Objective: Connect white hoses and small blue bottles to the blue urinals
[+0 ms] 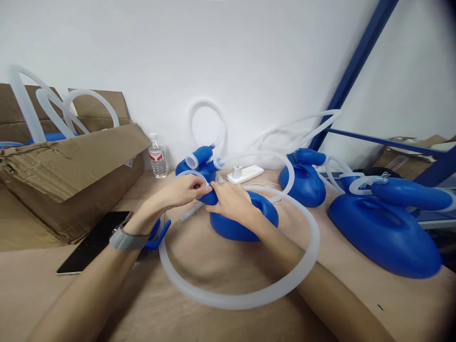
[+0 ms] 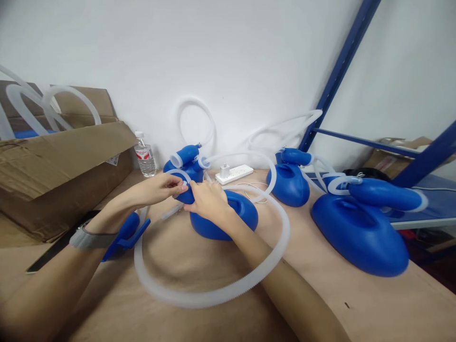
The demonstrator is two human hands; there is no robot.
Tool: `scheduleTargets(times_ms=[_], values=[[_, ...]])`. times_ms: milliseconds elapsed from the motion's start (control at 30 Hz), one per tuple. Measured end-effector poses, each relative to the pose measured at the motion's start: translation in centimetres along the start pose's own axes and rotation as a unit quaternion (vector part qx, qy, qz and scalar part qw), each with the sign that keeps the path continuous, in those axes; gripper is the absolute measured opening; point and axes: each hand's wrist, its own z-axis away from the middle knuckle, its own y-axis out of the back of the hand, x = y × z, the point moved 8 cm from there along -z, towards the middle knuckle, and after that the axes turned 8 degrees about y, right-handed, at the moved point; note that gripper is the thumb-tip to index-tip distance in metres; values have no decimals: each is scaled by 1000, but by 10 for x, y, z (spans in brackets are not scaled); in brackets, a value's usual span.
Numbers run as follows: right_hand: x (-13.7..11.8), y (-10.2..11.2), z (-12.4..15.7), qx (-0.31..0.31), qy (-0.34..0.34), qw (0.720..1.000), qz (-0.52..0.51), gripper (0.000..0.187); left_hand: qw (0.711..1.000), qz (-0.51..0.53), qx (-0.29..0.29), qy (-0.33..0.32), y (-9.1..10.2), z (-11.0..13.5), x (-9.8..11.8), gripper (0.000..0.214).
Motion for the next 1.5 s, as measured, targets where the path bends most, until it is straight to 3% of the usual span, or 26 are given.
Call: scheduleTargets(times_ms=[267,500,600,733,1067,1233,1367,1500], values=[[-3,-1,2,-4,20,1000,-10,52,988,118,-98,4,-4,-1,6,51],[-5,-2,1,-8,39,999,-14,52,991,115,-63,-19,-3,0,-3,48],[-8,0,1,-7,34,999,-29,65,989,139,-56,0,-4,0,-4,49],[-12,2,4,16,38,997,-59,77,990,116,-73,18,-6,4,-1,50],[-12,0,5,16,100,994,-29,65,982,135,-132,15,-11,7,0,45],[-12,-1,6,12,122,992,6,71,969,228,-88,33,14,17,5,45],[-11,0,4,-7,106,994,-35,68,981,137,-138,18,20,33,20,46],[-10,-1,5,-18,100,993,-63,67,992,41,-112,32,31,34,9,48]])
